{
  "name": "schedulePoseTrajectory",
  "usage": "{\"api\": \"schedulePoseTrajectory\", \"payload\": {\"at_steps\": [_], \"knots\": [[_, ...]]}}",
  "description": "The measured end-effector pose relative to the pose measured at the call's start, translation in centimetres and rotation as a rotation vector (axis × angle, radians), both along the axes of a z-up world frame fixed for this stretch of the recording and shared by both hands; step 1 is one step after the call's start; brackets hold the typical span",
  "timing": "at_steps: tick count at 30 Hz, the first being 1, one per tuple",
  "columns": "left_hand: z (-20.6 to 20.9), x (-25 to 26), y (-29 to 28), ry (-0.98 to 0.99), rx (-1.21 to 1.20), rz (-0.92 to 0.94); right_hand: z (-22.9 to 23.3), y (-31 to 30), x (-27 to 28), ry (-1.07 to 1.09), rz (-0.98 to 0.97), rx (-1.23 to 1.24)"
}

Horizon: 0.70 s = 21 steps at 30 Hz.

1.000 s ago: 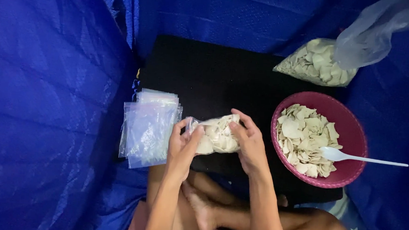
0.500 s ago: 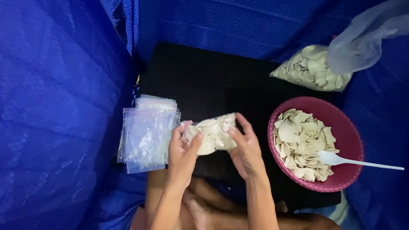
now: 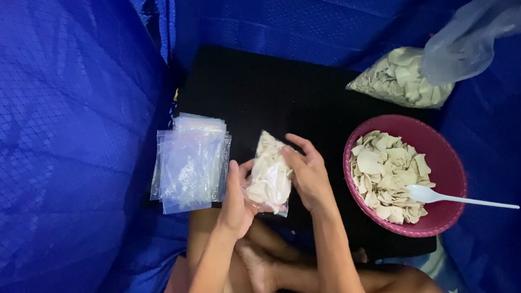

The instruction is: A person manually fills small plastic zip-lock bags with food chips from a bowl using a spoon and their hands, then seals the bags.

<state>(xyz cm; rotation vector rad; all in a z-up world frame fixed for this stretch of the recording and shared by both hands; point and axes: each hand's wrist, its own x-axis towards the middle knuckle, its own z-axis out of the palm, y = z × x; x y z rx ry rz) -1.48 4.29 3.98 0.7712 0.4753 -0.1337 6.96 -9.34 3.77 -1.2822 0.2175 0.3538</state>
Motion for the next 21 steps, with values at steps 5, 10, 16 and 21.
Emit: {"api": "schedulePoseTrajectory", "payload": {"at_steps": [5, 10, 16, 21], "knots": [[2.6, -0.5, -0.9, -0.068, -0.142, -0.07, 1.7, -0.1, 0.6, -0.101, 0.177, -0.067], [-0.2, 0.1, -2.1, -0.236, -0.232, 0.01, 3.8, -0.1, 0.7, -0.139, 0.245, -0.153], [-3.1, 1.2, -2.8, -0.403, -0.122, 0.072, 2.9, -0.6, 0.6, -0.27, 0.235, -0.291], [-1.9, 1.9, -3.2, -0.362, -0.086, 0.22, 4.4, -2.0, -1.8, -0.449, 0.137, -0.324]]}}
